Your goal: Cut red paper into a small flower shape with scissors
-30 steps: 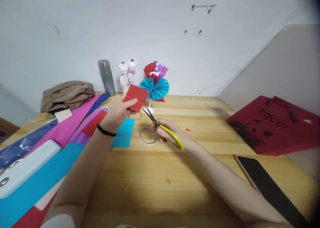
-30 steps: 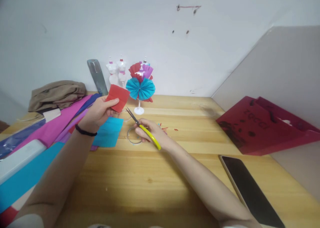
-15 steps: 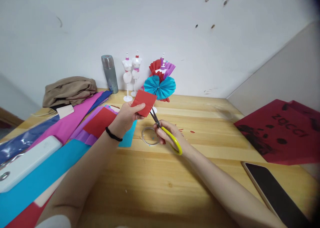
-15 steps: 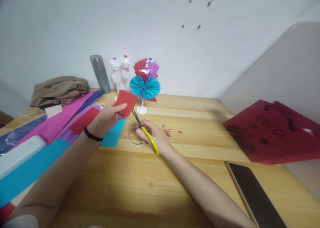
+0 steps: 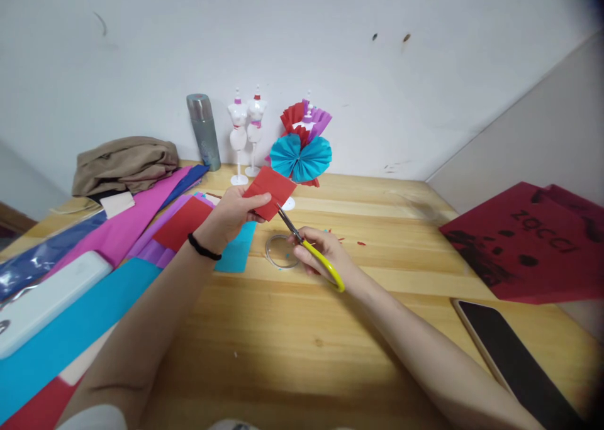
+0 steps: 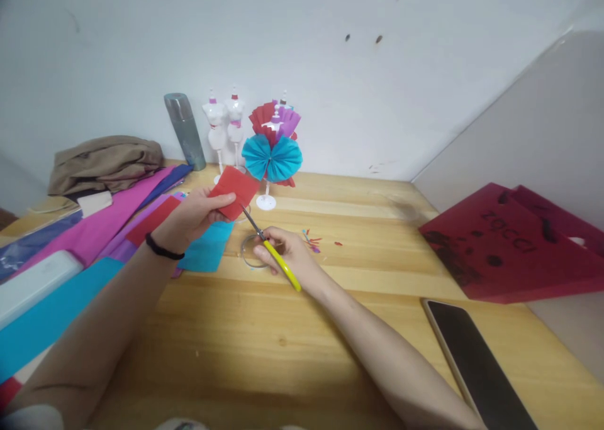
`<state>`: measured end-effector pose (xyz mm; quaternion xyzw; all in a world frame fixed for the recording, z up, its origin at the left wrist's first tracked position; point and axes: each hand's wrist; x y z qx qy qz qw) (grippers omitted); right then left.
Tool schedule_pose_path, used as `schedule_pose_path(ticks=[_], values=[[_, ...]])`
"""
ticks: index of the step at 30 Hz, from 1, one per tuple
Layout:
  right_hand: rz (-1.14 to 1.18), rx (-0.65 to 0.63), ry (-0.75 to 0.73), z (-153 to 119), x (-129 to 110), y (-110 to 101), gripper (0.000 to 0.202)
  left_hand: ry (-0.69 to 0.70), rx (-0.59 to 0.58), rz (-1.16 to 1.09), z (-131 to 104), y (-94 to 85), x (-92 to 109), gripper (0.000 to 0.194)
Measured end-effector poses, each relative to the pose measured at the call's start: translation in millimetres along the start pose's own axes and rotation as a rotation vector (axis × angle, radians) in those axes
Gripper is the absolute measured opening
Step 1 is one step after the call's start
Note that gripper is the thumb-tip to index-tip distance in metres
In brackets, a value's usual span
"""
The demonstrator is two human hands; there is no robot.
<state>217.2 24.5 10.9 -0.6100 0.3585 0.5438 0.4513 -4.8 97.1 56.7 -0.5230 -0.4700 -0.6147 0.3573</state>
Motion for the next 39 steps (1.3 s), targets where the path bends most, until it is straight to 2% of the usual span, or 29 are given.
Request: schedule_pose_path(ticks=[8, 15, 21, 39], values=[[-0.025, -0.026, -0.011, 1, 5, -2, 0.057, -0.026, -0.025, 0.024, 3, -9.2, 3, 0.04], [-0.058, -0.003, -0.039, 2, 11, -4, 0.055, -0.042, -0.052, 0.081, 2, -17.2, 5, 0.036], [-0.068, -0.003, -0.049, 3, 13, -4, 0.054, -0.098, -0.054, 0.111, 3, -17.6, 5, 0.038], [-0.052, -0.008, -0.06, 4, 15, -2, 0.058, -0.088, -0.05, 0.119, 3, -18.0, 6, 0.036]])
Point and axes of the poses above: each hand's wrist, its own z-axis towards the middle knuckle, its own y-axis out of the palm, x = y × z, and after that the axes turned 1 degree about y, right-handed
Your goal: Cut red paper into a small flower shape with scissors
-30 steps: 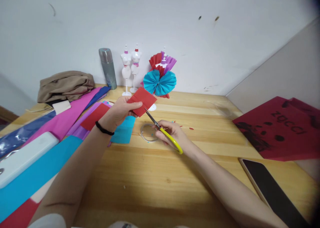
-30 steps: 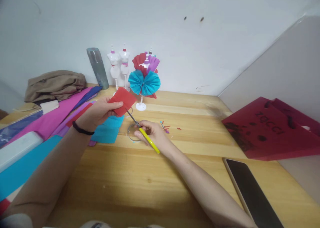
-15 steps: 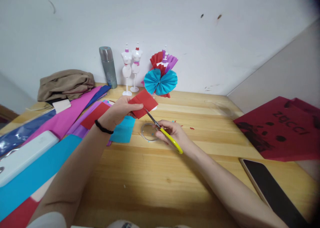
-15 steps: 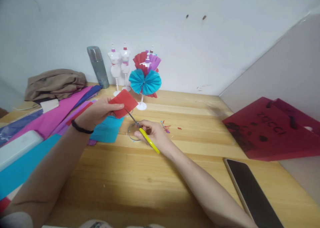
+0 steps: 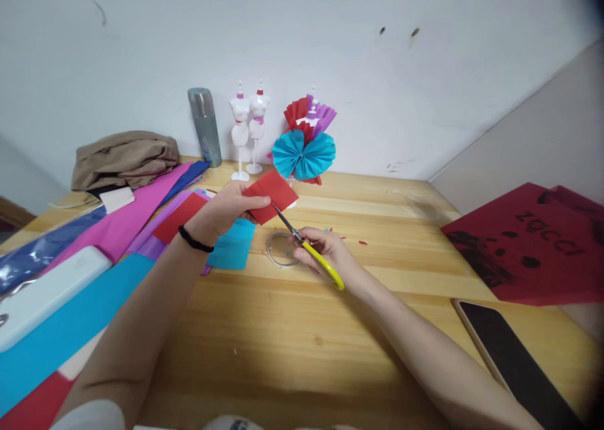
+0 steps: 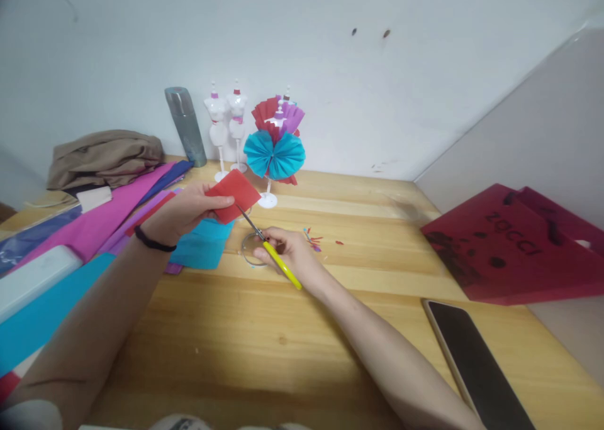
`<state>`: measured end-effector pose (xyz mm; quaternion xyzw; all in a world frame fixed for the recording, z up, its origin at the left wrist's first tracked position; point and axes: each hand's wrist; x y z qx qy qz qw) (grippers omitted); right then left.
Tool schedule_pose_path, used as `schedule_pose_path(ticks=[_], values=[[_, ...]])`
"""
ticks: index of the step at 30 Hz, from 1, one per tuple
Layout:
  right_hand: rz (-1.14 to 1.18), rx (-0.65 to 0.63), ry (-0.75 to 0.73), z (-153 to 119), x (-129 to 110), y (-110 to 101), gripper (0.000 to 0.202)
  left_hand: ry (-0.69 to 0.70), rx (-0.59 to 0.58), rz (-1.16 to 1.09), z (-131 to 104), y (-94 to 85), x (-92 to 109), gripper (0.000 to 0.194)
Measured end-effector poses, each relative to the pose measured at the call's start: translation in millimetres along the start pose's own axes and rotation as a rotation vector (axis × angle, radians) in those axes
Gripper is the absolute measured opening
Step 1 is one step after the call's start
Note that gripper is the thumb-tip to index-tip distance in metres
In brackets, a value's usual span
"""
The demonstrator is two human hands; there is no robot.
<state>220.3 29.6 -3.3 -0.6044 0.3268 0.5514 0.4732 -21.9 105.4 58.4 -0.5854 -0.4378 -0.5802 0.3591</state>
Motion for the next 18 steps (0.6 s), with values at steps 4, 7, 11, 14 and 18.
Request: schedule_pose_path(ticks=[4, 7, 11, 14, 18], values=[[-0.012, 0.007, 0.003, 0.5, 0.9, -0.1, 0.058, -0.005, 0.003, -0.001, -0.5, 0.4, 0.9, 0.039], [-0.024, 0.018, -0.006, 0.4, -0.2, -0.2, 0.059, -0.012, 0.015, -0.006, -0.9, 2.0, 2.5, 0.042], [-0.037, -0.003, -0.002, -0.1, -1.3, -1.2, 0.058, -0.024, 0.012, -0.01, -1.4, 3.3, 3.9, 0.045], [-0.062, -0.008, -0.01, 0.3, 0.1, -2.7, 0.059, -0.041, 0.021, 0.007, -2.1, 2.9, 4.7, 0.05], [-0.095, 0.008, -0.016, 1.1, 3.5, -4.2, 0.06, -0.075, 0.026, 0.044, -4.3, 3.7, 7.9, 0.053]])
Point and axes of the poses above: each hand's wrist, its own z-axis towards the middle knuckle, its own y-axis out of the palm, x = y × z, and after that the axes turned 1 degree about y, right-handed
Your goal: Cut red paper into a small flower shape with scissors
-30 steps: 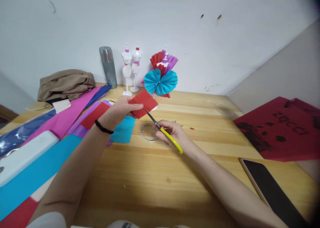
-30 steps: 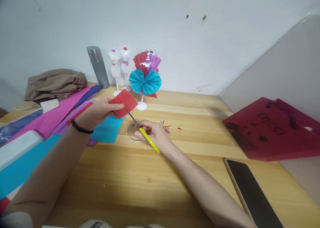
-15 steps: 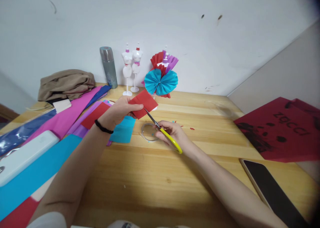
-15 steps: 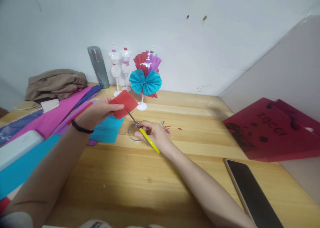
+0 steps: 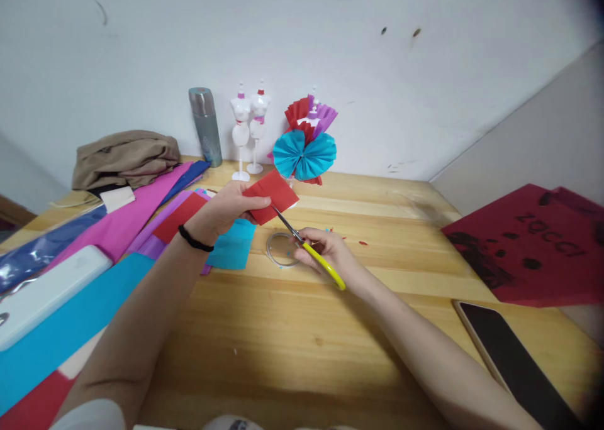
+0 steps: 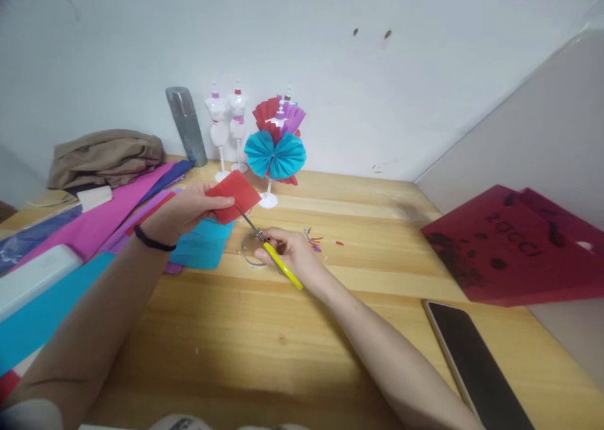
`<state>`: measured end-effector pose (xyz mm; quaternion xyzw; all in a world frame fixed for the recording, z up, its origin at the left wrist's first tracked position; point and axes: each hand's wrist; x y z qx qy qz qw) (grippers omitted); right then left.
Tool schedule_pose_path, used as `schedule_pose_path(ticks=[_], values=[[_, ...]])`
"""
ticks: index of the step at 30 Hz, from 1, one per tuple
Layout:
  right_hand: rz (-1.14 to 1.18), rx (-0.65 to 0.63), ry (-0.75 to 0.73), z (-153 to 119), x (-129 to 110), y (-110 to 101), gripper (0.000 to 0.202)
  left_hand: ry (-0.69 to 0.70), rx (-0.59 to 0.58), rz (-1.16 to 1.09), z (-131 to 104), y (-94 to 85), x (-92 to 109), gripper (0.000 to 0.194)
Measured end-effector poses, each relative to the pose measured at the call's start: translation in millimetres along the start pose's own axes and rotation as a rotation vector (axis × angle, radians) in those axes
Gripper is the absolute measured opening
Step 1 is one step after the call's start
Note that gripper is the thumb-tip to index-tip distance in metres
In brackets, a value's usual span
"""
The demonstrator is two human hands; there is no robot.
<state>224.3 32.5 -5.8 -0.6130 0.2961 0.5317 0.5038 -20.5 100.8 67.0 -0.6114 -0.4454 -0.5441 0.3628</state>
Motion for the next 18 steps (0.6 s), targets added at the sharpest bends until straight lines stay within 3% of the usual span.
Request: schedule_pose_path(ticks=[18], values=[[0.04, 0.01, 0.011, 1.1, -5.9, 0.8, 0.057, 0.022, -0.009, 0.014, 1.7, -1.4, -1.6, 0.049]])
Point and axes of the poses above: each hand's wrist, its own z-axis towards the middle knuckle, its own y-axis out of the palm, x = y × z, and after that the axes turned 1 degree about y, right-handed
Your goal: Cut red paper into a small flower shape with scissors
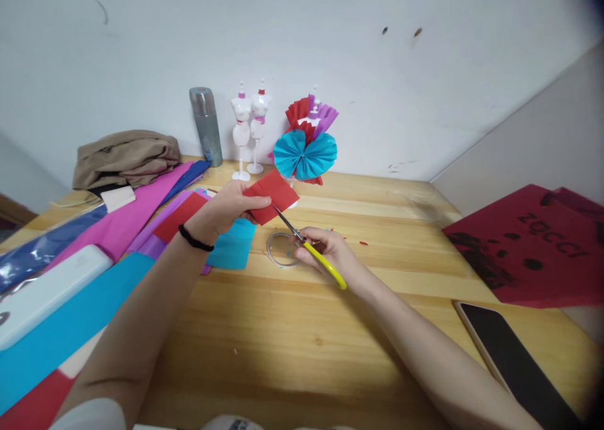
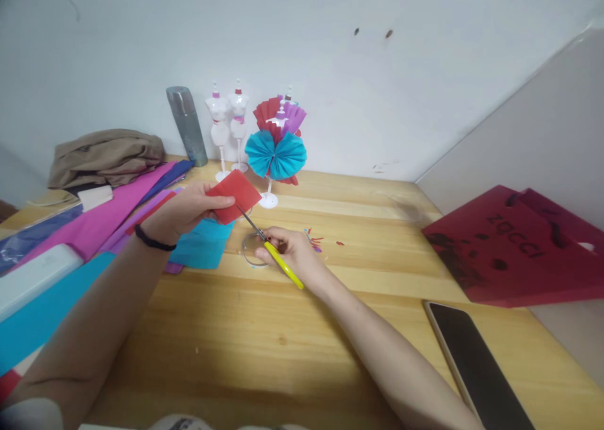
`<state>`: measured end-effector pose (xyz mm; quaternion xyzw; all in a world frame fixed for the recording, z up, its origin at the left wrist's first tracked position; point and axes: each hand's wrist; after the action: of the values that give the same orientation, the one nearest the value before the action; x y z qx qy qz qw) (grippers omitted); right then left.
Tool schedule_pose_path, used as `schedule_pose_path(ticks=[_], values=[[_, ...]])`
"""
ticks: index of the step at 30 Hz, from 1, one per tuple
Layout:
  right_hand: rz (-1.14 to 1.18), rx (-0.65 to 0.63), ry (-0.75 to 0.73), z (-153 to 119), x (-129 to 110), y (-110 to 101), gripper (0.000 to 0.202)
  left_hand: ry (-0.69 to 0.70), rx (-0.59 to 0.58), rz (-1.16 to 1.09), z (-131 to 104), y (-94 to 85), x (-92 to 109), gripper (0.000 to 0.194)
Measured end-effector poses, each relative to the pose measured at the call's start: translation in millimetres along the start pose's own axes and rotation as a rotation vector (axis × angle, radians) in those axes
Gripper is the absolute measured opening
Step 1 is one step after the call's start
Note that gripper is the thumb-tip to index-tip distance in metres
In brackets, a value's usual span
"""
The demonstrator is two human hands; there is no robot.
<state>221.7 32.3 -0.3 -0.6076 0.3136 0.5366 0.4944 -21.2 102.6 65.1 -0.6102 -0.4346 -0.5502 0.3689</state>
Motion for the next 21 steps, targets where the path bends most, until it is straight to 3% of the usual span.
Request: schedule_pose_path(ticks=[21], values=[[0.0, 0.012, 0.041, -1, 0, 4, 0.058, 0.084, 0.009, -0.092, 1, 14.0, -3, 0.042]])
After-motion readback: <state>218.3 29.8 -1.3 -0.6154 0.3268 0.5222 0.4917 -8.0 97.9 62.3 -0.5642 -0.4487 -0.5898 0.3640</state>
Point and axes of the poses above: each hand's wrist, its own z-axis towards the middle knuckle, its own y-axis out of the palm, x = y × z, and after that the axes turned 1 degree about y, right-handed
